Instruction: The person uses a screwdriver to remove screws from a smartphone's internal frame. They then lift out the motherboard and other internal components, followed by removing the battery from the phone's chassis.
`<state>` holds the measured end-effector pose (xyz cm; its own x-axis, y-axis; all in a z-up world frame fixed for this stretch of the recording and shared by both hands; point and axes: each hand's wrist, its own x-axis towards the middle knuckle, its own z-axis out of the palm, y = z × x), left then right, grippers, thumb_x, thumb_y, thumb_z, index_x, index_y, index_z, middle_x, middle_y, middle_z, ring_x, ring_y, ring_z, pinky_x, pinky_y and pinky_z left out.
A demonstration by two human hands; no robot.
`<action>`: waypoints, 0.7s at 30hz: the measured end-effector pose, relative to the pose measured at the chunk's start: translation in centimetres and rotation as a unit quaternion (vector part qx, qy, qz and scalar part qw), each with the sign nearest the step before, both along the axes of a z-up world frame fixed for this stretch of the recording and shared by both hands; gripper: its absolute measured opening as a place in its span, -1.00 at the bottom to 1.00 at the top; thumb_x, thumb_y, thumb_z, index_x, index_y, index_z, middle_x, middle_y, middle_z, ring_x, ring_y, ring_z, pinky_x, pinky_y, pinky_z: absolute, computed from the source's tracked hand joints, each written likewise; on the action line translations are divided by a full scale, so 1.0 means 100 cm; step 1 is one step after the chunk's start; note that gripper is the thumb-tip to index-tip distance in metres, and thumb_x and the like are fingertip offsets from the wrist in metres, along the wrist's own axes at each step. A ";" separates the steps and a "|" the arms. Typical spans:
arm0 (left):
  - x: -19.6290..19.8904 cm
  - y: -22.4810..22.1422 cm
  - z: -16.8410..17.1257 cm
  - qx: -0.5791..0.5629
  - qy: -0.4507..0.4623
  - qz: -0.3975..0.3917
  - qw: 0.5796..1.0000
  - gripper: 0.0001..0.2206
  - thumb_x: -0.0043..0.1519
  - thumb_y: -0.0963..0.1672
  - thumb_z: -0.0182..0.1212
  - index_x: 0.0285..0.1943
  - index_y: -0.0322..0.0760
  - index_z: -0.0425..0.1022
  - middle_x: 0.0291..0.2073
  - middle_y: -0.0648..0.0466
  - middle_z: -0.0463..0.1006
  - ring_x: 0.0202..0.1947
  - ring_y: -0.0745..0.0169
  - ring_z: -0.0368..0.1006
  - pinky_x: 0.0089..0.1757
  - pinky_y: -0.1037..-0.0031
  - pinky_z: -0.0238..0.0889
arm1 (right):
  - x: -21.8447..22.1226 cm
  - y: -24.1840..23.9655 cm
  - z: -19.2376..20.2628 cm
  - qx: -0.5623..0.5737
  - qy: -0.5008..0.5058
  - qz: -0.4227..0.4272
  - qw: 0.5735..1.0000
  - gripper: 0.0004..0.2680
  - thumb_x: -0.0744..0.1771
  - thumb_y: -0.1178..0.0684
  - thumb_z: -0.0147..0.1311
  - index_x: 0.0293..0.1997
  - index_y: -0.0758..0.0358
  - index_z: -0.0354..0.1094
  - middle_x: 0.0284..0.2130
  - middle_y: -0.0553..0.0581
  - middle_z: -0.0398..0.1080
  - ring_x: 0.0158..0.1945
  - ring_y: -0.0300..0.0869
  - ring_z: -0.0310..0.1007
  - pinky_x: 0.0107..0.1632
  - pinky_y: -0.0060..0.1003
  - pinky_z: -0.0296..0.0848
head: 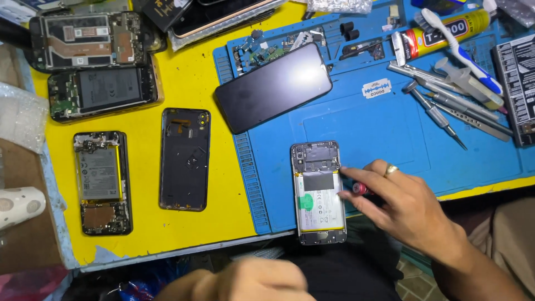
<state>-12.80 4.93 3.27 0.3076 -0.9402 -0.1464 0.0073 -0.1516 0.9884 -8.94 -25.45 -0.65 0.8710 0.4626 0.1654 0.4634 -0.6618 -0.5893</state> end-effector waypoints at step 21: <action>0.085 -0.041 -0.019 0.116 -0.633 0.217 0.734 -0.87 0.40 -0.17 0.19 -0.24 -0.15 0.48 -0.47 0.15 0.35 -0.47 0.18 0.29 -0.44 0.34 0.07 | 0.029 0.013 0.006 -0.041 -0.106 0.081 0.990 -0.72 0.33 -0.08 0.22 0.06 0.25 0.40 -0.33 0.07 0.37 -0.49 -0.16 0.34 -0.50 -0.23 0.34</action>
<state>-4.30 0.87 1.40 0.5981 -0.7083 0.3750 -0.7976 -0.5716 0.1926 -6.07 -24.20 -0.05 0.7344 0.6121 0.2931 0.6746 -0.6108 -0.4145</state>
